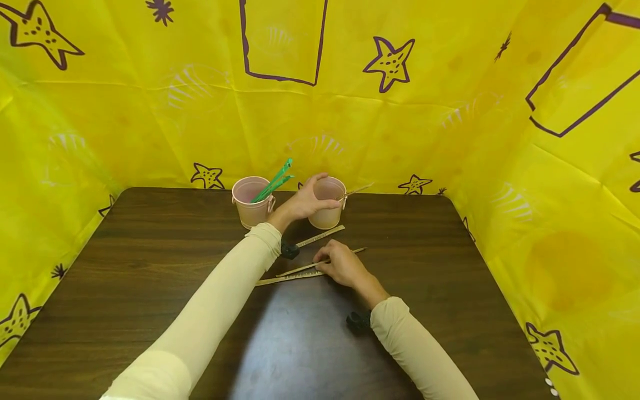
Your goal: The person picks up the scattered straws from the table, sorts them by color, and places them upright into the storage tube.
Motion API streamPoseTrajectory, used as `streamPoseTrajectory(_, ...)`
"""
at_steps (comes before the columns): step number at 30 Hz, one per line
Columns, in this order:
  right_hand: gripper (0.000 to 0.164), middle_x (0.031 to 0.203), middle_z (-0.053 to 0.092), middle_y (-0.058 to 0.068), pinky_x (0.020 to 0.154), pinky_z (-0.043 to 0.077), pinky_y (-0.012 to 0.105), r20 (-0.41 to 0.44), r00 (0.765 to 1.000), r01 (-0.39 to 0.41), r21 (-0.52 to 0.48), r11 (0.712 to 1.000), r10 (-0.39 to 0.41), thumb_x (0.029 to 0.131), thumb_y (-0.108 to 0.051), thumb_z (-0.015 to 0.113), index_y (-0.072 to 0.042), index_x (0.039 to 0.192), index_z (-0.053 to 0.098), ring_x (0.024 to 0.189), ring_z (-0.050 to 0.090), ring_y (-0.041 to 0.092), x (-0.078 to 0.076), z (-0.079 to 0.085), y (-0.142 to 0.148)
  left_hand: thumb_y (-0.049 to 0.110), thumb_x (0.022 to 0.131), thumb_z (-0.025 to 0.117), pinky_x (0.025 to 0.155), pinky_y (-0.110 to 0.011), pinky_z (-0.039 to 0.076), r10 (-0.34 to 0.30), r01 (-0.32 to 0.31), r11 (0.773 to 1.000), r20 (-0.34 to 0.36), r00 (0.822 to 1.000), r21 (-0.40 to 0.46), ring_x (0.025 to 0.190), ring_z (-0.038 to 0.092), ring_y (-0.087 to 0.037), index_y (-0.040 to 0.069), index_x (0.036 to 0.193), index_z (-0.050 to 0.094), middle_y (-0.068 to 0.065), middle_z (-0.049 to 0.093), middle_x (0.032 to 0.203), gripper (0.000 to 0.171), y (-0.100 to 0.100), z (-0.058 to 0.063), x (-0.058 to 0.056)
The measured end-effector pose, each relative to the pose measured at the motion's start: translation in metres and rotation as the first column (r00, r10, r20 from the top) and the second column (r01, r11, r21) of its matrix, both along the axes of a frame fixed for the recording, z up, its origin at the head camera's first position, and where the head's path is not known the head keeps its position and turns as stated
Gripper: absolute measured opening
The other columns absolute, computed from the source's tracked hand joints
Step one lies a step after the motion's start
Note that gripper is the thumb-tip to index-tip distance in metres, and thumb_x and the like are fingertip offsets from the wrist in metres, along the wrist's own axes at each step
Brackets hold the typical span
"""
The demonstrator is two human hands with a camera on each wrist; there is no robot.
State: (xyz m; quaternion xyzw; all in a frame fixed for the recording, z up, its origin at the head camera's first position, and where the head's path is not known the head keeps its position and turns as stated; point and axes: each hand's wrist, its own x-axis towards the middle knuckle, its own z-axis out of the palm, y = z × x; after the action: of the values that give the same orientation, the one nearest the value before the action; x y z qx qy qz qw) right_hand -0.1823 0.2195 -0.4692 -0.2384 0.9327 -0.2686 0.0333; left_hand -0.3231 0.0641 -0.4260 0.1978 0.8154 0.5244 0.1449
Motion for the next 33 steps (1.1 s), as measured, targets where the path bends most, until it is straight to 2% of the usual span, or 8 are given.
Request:
streamPoseTrajectory(7,0.005,0.097,0.066,0.0,0.085,0.055,0.036,-0.036,0.998,-0.054,-0.004,0.999,0.054,0.094,-0.017,0.075,-0.012,0.095,0.075,0.092,0.065,0.016,0.0,0.004,0.003,0.048,0.084,0.081,0.116,-0.059,0.038,-0.004,0.004,1.0,0.016,1.0,0.008,0.145,0.037,-0.038,0.027,0.161,0.02,-0.011,0.021,0.166,0.1,-0.001,0.0,0.0)
streamPoseTrajectory(10,0.006,0.096,0.069,-0.001,0.086,0.056,0.036,-0.028,0.998,-0.05,-0.023,0.999,0.049,0.095,-0.017,0.073,-0.011,0.095,0.073,0.094,0.067,0.015,0.001,0.007,0.008,0.048,0.084,0.081,0.116,-0.059,0.038,-0.005,0.005,1.0,0.017,1.0,0.01,0.146,0.037,-0.038,0.027,0.161,0.02,-0.01,0.02,0.167,0.1,-0.002,0.0,0.0)
streamPoseTrajectory(16,0.005,0.097,0.075,-0.003,0.08,0.056,0.03,0.058,0.998,0.033,-0.093,0.995,-0.027,0.096,-0.017,0.071,-0.013,0.099,0.071,0.092,0.07,0.012,0.004,0.018,0.023,0.049,0.084,0.08,0.118,-0.06,0.035,-0.01,0.01,1.0,0.016,1.0,0.008,0.148,0.033,-0.039,0.027,0.162,0.02,-0.01,0.016,0.169,0.101,-0.002,0.0,0.0)
streamPoseTrajectory(20,0.006,0.1,0.075,0.0,0.07,0.054,0.025,0.096,0.994,0.066,-0.16,0.985,-0.051,0.097,-0.016,0.07,-0.015,0.103,0.07,0.083,0.067,0.011,0.008,0.029,0.035,0.049,0.084,0.08,0.118,-0.06,0.035,-0.011,0.011,1.0,0.015,1.0,0.01,0.148,0.034,-0.039,0.026,0.162,0.019,-0.011,0.017,0.168,0.102,-0.002,0.001,0.0)
streamPoseTrajectory(28,0.023,0.107,0.072,0.002,0.063,0.051,0.024,0.029,0.991,0.131,-0.214,0.968,-0.128,0.1,-0.02,0.067,-0.014,0.121,0.073,0.067,0.057,0.01,0.018,0.056,0.056,0.048,0.084,0.081,0.118,-0.06,0.035,-0.007,0.007,1.0,0.005,1.0,0.024,0.147,0.035,-0.039,0.023,0.162,0.02,-0.012,0.019,0.167,0.102,-0.001,0.0,-0.002)
streamPoseTrajectory(33,0.026,0.103,0.066,0.002,0.056,0.049,0.026,0.041,0.985,0.173,-0.319,0.932,-0.169,0.104,-0.018,0.06,-0.01,0.125,0.072,0.061,0.054,0.014,0.02,0.071,0.063,0.046,0.084,0.082,0.116,-0.059,0.038,-0.008,0.007,0.999,0.008,1.0,0.037,0.145,0.037,-0.039,0.023,0.161,0.022,-0.013,0.022,0.165,0.101,0.0,-0.002,-0.003)
